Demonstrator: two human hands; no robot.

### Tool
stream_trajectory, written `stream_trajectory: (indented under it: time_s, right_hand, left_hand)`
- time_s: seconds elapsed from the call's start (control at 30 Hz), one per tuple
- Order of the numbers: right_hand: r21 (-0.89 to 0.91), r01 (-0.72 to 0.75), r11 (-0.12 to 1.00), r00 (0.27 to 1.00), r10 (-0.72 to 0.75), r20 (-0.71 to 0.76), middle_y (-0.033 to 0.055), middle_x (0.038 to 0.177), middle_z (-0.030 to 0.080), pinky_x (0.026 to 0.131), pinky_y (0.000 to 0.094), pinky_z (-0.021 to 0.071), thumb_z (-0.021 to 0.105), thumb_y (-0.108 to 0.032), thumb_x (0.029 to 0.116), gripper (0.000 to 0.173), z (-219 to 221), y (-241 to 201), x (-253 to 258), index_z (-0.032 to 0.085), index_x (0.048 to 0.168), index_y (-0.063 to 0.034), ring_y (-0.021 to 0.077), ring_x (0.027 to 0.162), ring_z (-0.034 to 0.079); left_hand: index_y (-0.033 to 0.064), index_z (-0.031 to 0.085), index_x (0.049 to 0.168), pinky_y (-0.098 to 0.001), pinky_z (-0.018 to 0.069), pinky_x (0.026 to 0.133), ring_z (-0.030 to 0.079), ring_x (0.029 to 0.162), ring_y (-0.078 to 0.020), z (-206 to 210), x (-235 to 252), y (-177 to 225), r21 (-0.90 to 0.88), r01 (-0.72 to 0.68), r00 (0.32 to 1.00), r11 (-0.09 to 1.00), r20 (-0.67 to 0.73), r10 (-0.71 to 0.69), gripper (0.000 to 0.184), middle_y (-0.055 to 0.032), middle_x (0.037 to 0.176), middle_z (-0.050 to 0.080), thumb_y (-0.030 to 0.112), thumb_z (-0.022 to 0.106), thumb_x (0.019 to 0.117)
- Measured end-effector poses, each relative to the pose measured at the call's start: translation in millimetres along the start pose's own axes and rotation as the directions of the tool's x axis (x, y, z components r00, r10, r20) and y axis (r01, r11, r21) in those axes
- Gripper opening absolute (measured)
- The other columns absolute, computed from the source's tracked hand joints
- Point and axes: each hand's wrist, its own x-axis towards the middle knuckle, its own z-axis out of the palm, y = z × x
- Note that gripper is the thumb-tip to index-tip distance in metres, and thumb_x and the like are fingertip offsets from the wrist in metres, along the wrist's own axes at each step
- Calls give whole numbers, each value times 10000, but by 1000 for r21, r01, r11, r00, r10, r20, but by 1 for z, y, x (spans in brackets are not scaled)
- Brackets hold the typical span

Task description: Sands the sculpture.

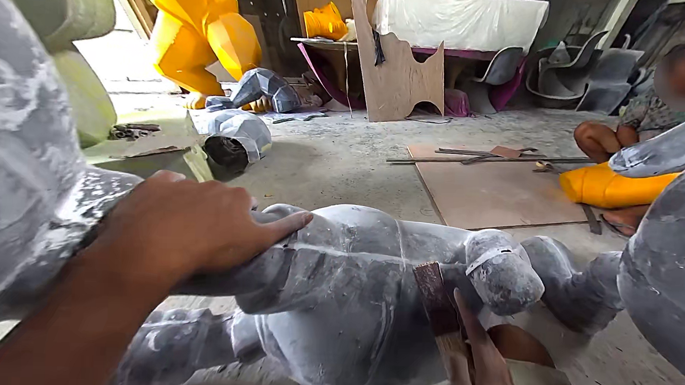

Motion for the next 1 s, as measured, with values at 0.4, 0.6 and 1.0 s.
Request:
stream_trajectory:
  time_s: [0.4, 0.6, 1.0]
  right_hand:
    - [-303, -72, 950, 997, 60, -51, 103, 969, 761, 724, 522, 593, 448, -470, 1031, 622, 49, -16, 50, 446, 1574, -166, 267, 800, 728]
    - [-552, -37, 833, 997, 67, 35, 50, 741, 705, 610, 484, 561, 331, -549, 1065, 587, 53, -36, 57, 449, 1569, -274, 262, 680, 700]
    - [-572, 175, 802, 975, -220, -11, 16, 577, 604, 451, 431, 488, 369, -433, 1068, 549, 62, -26, 73, 530, 1519, -166, 228, 482, 601]
  left_hand:
    - [117, 719, 869, -666, 471, 774, 697, 964, -372, -32, 29, 16, -151, 101, 946, 983, 321, -48, 1083, -166, 940, 729, 1003, 108, 749]
    - [110, 736, 906, -732, 436, 793, 682, 1006, -428, -24, 48, 15, -169, 128, 949, 977, 306, -71, 1097, -212, 981, 725, 1001, 115, 756]
    - [125, 761, 981, -778, 390, 827, 655, 1069, -469, -13, 89, 6, -228, 139, 962, 964, 263, -76, 1059, -242, 1047, 720, 968, 145, 805]
